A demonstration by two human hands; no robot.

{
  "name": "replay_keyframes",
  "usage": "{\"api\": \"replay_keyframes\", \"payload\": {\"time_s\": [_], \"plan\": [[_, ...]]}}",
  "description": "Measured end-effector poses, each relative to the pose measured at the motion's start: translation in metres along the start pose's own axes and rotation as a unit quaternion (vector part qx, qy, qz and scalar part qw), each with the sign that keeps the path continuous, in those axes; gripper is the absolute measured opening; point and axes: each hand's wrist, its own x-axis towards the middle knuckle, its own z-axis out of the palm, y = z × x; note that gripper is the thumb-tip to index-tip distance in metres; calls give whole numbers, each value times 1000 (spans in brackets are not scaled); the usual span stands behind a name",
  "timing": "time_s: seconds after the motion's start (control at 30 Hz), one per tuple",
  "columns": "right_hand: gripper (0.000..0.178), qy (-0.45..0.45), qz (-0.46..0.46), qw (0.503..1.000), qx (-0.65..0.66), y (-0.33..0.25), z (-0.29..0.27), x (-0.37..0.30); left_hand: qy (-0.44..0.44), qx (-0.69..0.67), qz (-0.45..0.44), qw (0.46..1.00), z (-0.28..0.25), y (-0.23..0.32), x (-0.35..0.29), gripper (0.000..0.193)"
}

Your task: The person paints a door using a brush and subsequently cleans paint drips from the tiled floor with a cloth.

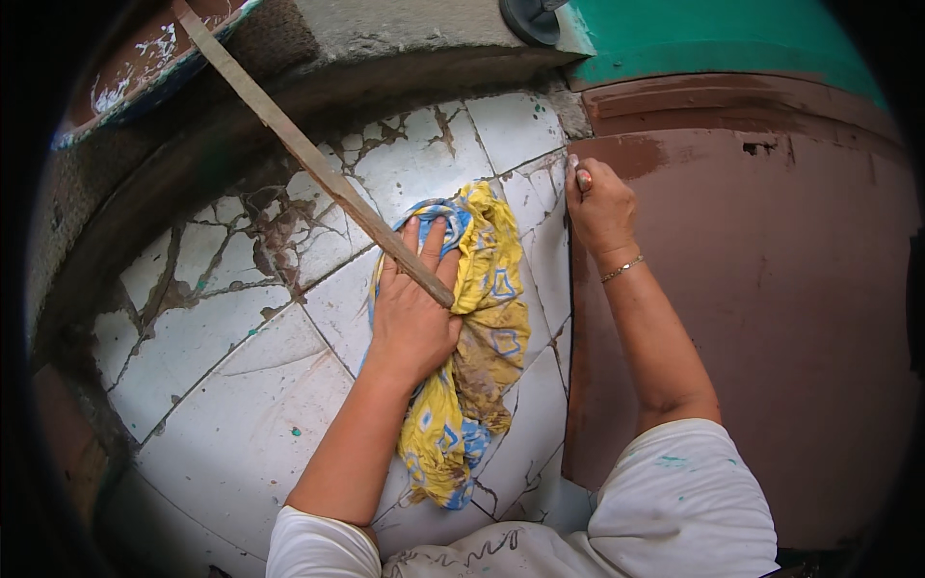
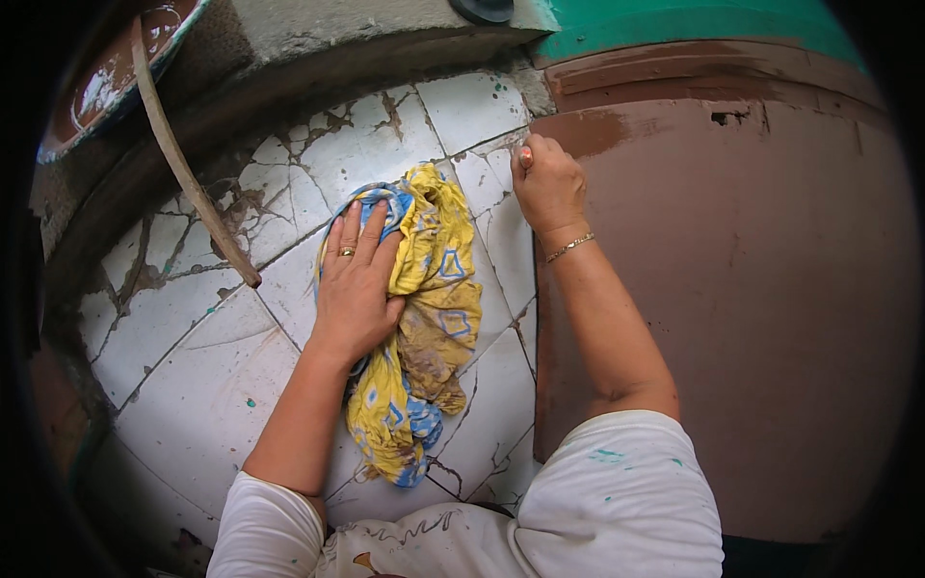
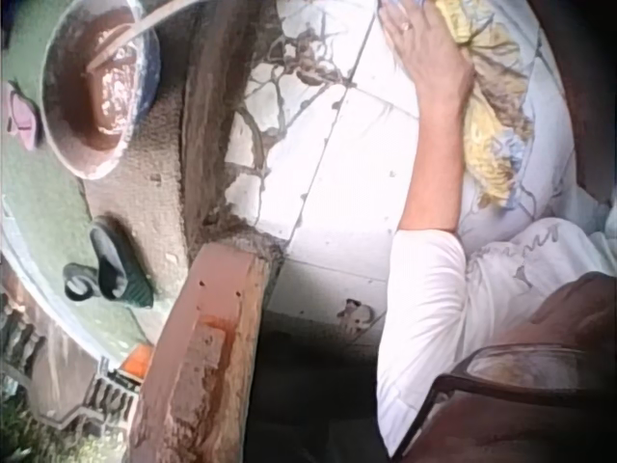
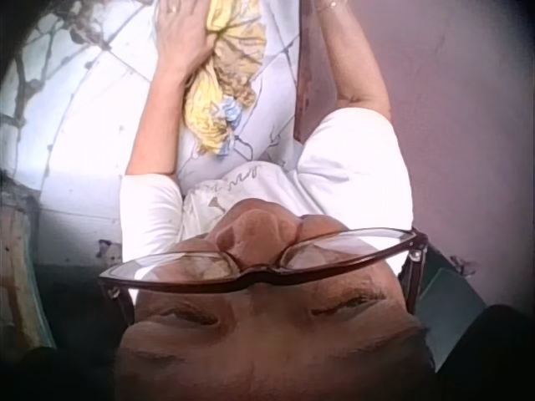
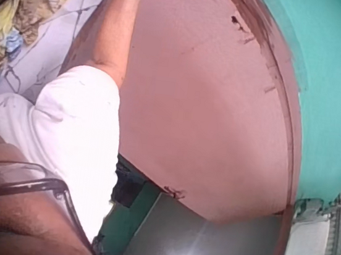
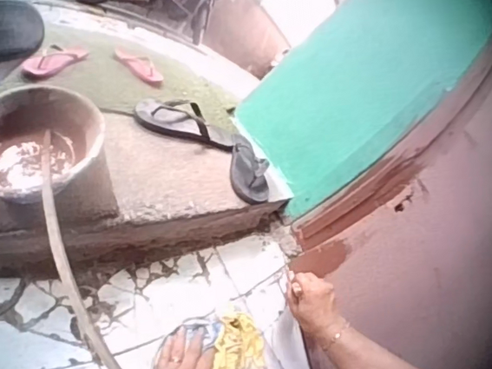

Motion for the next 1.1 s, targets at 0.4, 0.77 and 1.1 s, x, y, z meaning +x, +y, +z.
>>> {"api": "replay_keyframes", "payload": {"time_s": [0.4, 0.77, 1.1], "plan": [[18, 48, 149, 955, 251, 34, -31, 2, 3, -3, -3, 1000, -2, -4, -3, 63], [27, -48, 86, 994, 57, 31, -35, -84, 11, 8, 0, 1000, 2, -5, -3, 63], [8, 37, 85, 987, 132, 31, -38, -74, -5, 11, 0, 1000, -1, 1, 0, 63]]}}
